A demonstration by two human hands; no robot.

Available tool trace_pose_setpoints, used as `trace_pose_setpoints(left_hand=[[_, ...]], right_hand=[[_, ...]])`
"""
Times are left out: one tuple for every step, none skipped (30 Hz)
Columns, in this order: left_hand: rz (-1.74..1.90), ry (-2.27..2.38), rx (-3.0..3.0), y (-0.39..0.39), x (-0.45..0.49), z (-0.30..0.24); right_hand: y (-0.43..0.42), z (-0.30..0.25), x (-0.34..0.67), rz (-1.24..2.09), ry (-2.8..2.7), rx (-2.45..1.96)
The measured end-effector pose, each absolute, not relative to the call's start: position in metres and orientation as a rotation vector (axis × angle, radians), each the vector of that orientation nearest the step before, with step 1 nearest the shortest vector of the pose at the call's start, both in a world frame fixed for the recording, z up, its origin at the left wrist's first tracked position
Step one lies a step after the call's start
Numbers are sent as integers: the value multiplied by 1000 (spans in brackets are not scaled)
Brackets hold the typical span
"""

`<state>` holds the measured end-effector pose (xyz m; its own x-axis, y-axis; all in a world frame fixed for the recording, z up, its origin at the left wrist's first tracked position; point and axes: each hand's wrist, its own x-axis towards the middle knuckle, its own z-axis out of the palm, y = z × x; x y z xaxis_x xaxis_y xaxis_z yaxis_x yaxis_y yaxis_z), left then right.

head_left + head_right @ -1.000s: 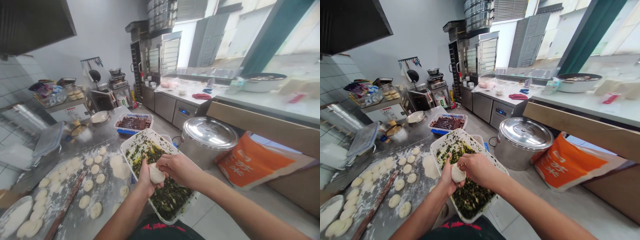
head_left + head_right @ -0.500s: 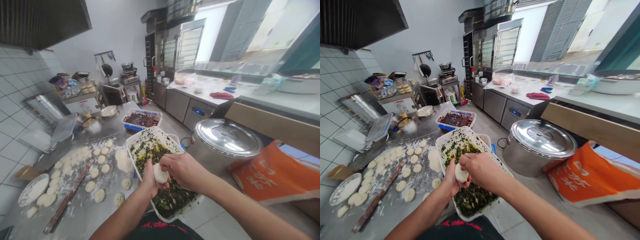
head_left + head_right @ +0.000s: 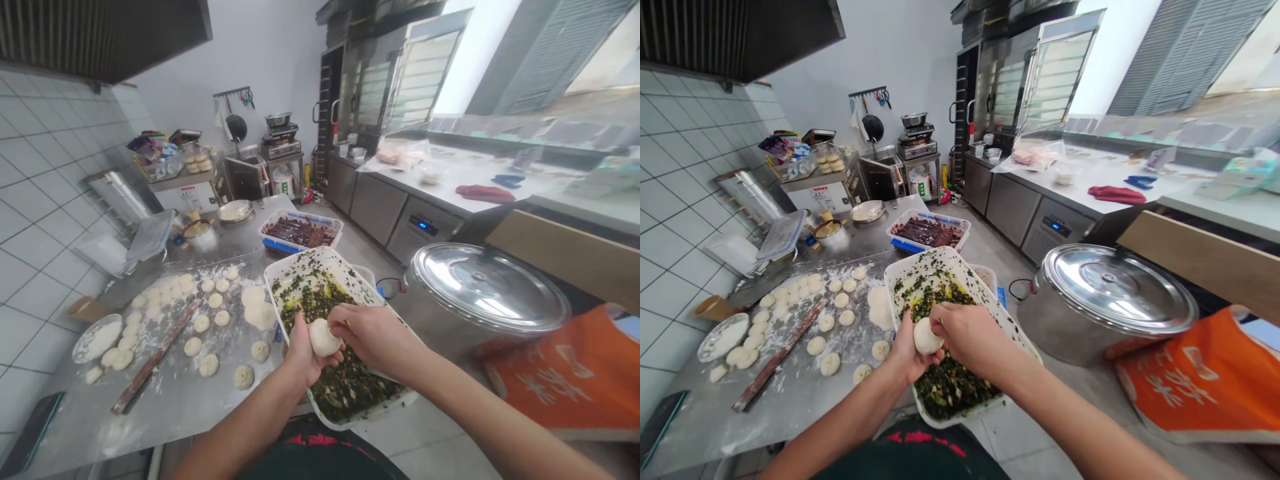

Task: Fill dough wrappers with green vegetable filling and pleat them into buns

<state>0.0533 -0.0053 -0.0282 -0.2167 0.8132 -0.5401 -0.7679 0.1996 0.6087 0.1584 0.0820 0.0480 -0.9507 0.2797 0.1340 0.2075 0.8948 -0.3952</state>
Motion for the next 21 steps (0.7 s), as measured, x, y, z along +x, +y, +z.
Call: trace_pose_setpoints(left_hand=[[1470,1044,59,-7,52,-29],[1508,1041,69,-8,51,-29],[1554,1041,84,-10,51,-28],[1599,1044,99,-12,51,-28],[1629,1054,105,-13,51,-28],[1641,1069,100,-15,51,-27],[1638,1087,89,-17,51,-27],[1624,1103,77,-19,49,-26],[1610,1115,62,-21,48,-26],[1597,1118,47,-23,45,-25],[1586,1111,29,-26,42,-25],[1581,1093,11,-29,39,-24],[1579,1072,-12,-32,36,-24],[1578,1055,-39,-36,32,-23],[1574,1042,-59,-40,29,-23],[1574,1035,-71,-43,25,-22],[1583,1032,-75,-47,22,-22],[1597,1030,-76,-51,18,-21],[1611,1023,-72,-55,14,-21],[1629,1010,-68,-59,10,-20],[1648,991,-71,-63,5,-20]], right_hand=[[81,46,157,559,-2888,-379],[80,45,156,551,-2886,-389],[79,45,154,549,-2872,-401],[77,46,153,556,-2852,-412],[74,47,152,571,-2837,-417],[71,50,150,591,-2834,-414],[68,53,149,612,-2838,-405],[66,55,147,636,-2847,-393],[63,58,145,662,-2852,-381],[60,61,143,684,-2851,-373],[58,63,141,702,-2841,-369],[56,64,138,712,-2827,-369],[54,65,135,715,-2815,-367],[52,65,132,715,-2808,-358],[50,65,129,714,-2804,-345],[47,65,125,716,-2809,-330],[44,64,121,720,-2819,-319],[40,64,117,724,-2831,-316],[36,63,112,722,-2843,-318],[31,62,107,712,-2856,-324],[26,61,101,697,-2871,-324]])
